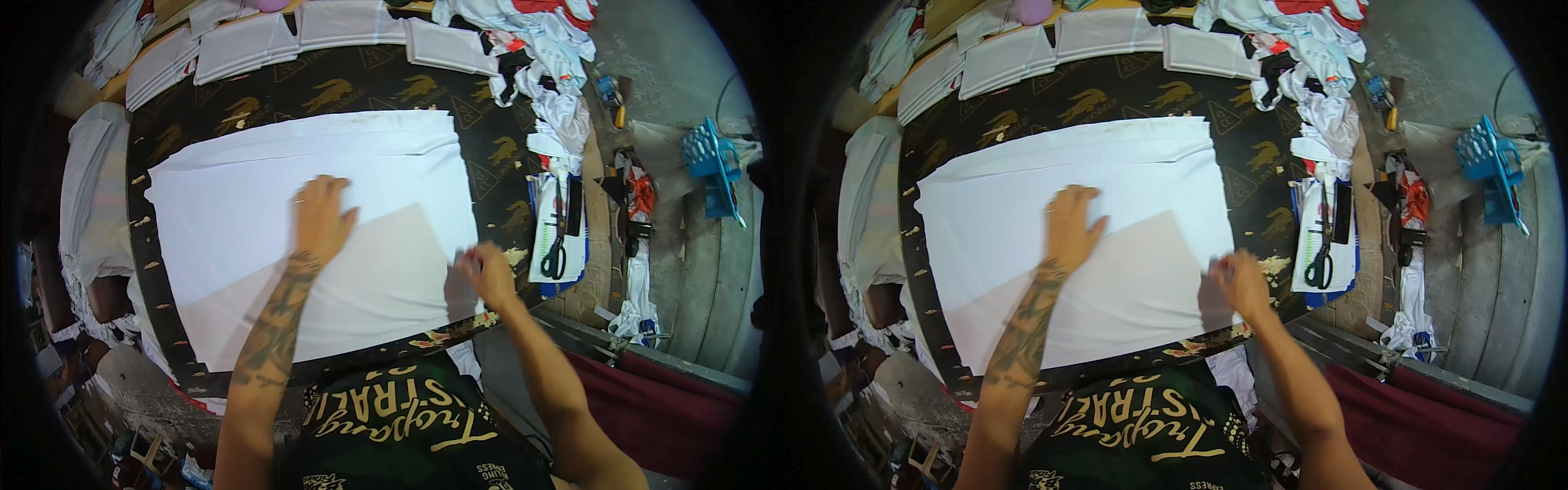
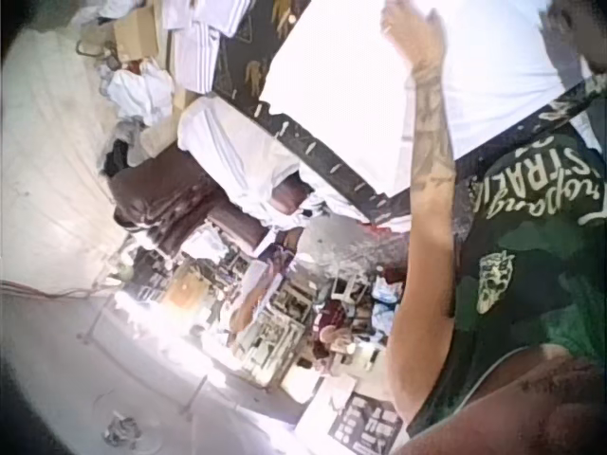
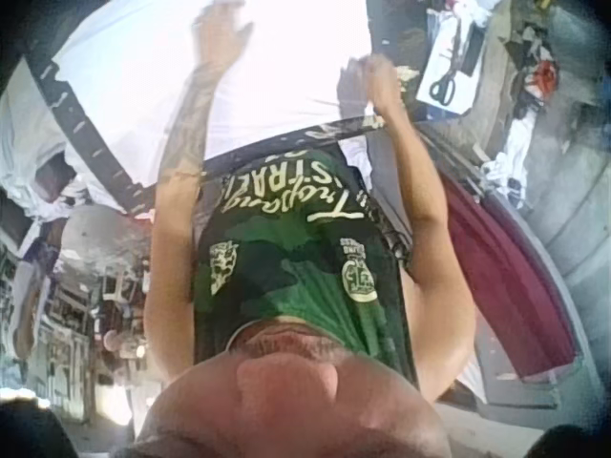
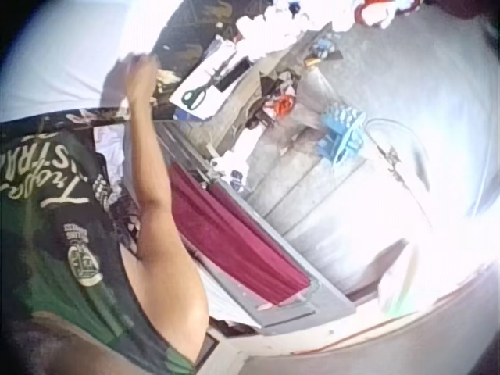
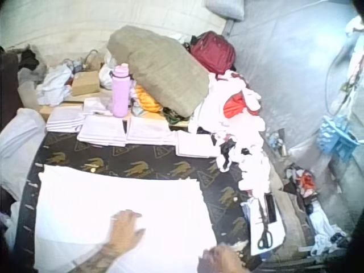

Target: The person repeatedly folds a red-and-white jersey on a table, uses shears to cut along the fold, and then unfolds the jersey to reveal the cut shape. This cycle is performed multiple times on the same garment.

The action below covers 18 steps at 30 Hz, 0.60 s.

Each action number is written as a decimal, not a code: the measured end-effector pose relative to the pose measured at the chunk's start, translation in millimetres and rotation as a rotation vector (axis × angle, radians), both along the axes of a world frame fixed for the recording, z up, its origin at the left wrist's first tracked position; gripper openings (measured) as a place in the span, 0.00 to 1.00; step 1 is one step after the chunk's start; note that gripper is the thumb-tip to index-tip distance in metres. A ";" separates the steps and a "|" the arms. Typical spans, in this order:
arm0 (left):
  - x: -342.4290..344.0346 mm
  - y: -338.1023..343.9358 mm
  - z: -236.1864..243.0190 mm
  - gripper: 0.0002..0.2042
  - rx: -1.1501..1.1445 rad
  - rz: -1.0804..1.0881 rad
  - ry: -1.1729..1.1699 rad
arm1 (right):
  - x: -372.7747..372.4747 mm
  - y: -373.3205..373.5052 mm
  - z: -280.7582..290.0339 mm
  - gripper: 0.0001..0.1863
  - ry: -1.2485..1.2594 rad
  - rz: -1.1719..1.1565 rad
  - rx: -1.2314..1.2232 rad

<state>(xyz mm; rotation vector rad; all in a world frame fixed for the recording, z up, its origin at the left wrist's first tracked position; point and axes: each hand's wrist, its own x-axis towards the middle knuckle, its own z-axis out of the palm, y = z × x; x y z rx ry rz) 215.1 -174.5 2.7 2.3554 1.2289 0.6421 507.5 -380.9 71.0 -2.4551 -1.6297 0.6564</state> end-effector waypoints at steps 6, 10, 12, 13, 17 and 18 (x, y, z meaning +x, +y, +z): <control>118.6 5.4 19.5 0.24 -0.029 -0.180 0.076 | -19.9 -97.7 2.1 0.17 0.117 -0.356 -0.192; 117.0 -31.4 32.9 0.24 0.060 -0.147 -0.028 | -18.0 -109.1 -15.5 0.16 0.086 -0.203 0.170; 88.7 -76.3 28.8 0.27 -0.068 -0.045 -0.027 | -10.3 -113.1 -26.4 0.15 0.321 -0.326 0.214; 69.1 -102.4 24.1 0.31 -0.068 0.033 -0.047 | -4.8 -113.8 -32.2 0.14 0.451 -0.394 0.239; -46.4 -203.2 1.8 0.38 0.004 0.380 0.334 | 15.4 -108.9 -47.8 0.15 0.874 -0.586 0.047; -80.1 -223.6 -3.1 0.39 -0.023 0.462 0.403 | 19.0 -108.4 -48.5 0.17 0.791 -0.501 0.019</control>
